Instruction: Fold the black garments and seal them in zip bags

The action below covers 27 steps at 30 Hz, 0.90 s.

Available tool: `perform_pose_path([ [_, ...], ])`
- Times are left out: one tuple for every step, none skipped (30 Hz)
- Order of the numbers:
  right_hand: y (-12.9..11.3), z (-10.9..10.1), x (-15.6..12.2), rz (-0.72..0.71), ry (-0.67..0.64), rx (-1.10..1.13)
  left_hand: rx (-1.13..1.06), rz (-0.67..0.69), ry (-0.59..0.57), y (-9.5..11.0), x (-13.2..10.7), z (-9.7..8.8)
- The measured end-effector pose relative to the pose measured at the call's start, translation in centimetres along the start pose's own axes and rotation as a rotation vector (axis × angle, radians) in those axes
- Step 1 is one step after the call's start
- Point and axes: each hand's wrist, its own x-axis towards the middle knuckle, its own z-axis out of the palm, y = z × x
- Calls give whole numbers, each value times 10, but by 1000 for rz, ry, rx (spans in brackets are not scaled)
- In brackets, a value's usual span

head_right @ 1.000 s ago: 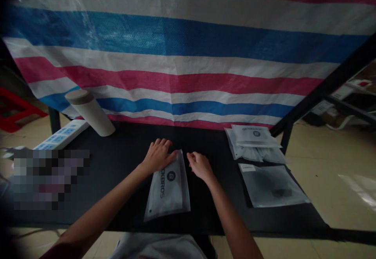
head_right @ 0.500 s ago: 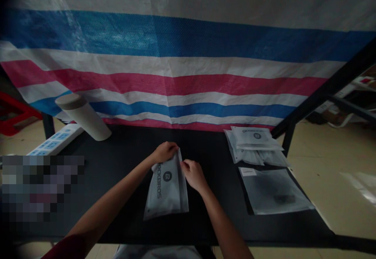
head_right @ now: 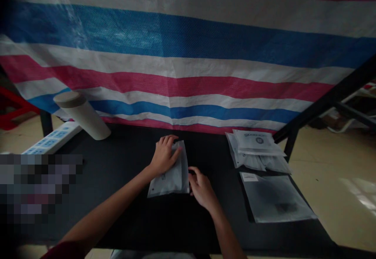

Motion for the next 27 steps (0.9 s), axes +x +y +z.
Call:
perform_pose_path([
  [-2, -3, 12, -8, -14, 10, -42, 17, 18, -1, -13, 2],
  [-4, -6, 25, -21, -37, 18, -86, 32, 12, -3, -25, 5],
  [-7, -8, 37, -43, -57, 21, -120, 37, 7, -7, -34, 8],
  [-10, -8, 48, -71, -69, 20, -146, 35, 4, -12, -40, 12],
  [-12, -9, 59, -95, -67, 20, -172, 30, -2, -18, -44, 16],
  [-15, -9, 68, -117, -61, 22, -196, 22, -8, -24, -45, 20],
  [-16, -8, 75, -130, -51, 29, -222, 14, -17, -30, -44, 23],
  [-18, -8, 81, -137, -41, 42, -249, 7, -28, -36, -42, 25],
  [-18, -7, 85, -143, -32, 53, -273, 3, -41, -41, -39, 27],
  [-18, -6, 87, -150, -18, 60, -291, 3, -54, -45, -35, 28],
  [-18, -5, 88, -157, 1, 62, -303, 7, -66, -48, -32, 28],
  [-17, -4, 87, -164, 24, 59, -309, 16, -78, -50, -30, 28],
  [-17, -3, 86, -169, 41, 46, -309, 30, -91, -50, -29, 27],
  [-17, -2, 83, -172, 50, 24, -308, 47, -106, -50, -29, 27],
  [-17, -1, 80, -171, 48, -11, -306, 67, -121, -49, -29, 26],
  [-18, 0, 77, -168, 41, -59, -304, 87, -137, -48, -30, 24],
  [-19, 1, 73, -164, 35, -118, -301, 108, -152, -46, -31, 23],
  [-20, 2, 71, -160, 34, -184, -296, 128, -166, -45, -33, 23],
  [-21, 3, 68, -159, 38, -247, -288, 147, -177, -45, -34, 22],
  [-21, 5, 67, -161, 47, -297, -279, 161, -185, -44, -34, 22],
  [-21, 6, 66, -167, 56, -327, -269, 174, -189, -44, -35, 22],
  [-21, 6, 66, -174, 65, -333, -258, 182, -191, -45, -36, 23],
  [-20, 6, 67, -181, 76, -316, -245, 186, -192, -45, -36, 24],
  [-19, 5, 68, -188, 93, -280, -226, 186, -194, -46, -36, 26],
  [-18, 2, 69, -192, 121, -231, -202, 185, -200, -46, -36, 28],
  [-18, -2, 71, -186, 159, -175, -170, 185, -207, -46, -36, 29],
  [-17, -9, 71, -168, 200, -115, -133, 187, -217, -46, -36, 31],
])
